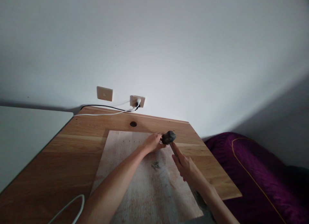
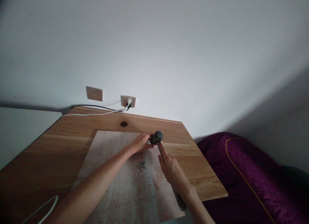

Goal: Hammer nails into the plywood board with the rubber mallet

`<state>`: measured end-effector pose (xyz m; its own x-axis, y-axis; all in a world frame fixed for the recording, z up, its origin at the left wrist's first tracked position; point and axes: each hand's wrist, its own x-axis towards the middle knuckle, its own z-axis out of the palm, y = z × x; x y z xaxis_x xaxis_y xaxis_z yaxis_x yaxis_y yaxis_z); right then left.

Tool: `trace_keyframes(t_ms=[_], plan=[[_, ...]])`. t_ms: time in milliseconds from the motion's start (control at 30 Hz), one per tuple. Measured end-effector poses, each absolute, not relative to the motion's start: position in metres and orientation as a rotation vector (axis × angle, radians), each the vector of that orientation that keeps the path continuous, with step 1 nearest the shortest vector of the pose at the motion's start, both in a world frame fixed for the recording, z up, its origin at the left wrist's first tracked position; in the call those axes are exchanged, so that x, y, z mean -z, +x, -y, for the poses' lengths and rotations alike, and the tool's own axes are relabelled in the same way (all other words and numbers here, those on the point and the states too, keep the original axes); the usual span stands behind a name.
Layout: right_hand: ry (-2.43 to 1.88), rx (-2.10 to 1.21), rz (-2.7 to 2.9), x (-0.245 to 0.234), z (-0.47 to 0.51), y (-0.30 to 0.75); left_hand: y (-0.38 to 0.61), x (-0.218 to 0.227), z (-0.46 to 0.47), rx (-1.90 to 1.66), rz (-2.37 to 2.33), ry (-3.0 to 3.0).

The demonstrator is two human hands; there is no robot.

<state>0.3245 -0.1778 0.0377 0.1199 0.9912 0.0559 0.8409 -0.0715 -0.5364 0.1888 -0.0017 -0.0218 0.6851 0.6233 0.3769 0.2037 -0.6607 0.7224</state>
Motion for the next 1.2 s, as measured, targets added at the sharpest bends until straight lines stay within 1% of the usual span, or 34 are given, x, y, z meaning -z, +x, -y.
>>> trace_keyframes(t_ms=[267, 433, 600, 800, 933, 1200], plan=[[-1.995, -0.326, 1.785, -0.046, 0.172, 0.326, 0.187, 0.018, 0.003, -0.775, -0.650, 2.214], [-1.961, -0.155, 1.797, -0.053, 0.169, 0.326, 0.190, 0.020, 0.002, -0.759, -0.692, 2.184], [-1.945, -0.196, 1.925, -0.050, 0.169, 0.320, 0.188, 0.018, 0.004, -0.786, -0.646, 2.216], [-1.939, -0.142, 1.835, -0.045, 0.172, 0.326, 0.188, 0.014, 0.005, -0.704, -0.750, 2.313], [-1.964, -0.093, 1.808, -0.037, 0.180, 0.332, 0.189, 0.016, 0.003, -0.708, -0.744, 2.314], [-2.078, 0.129, 1.930, 0.000, 0.206, 0.326, 0.188, 0.017, 0.006, -0.790, -0.756, 2.299]])
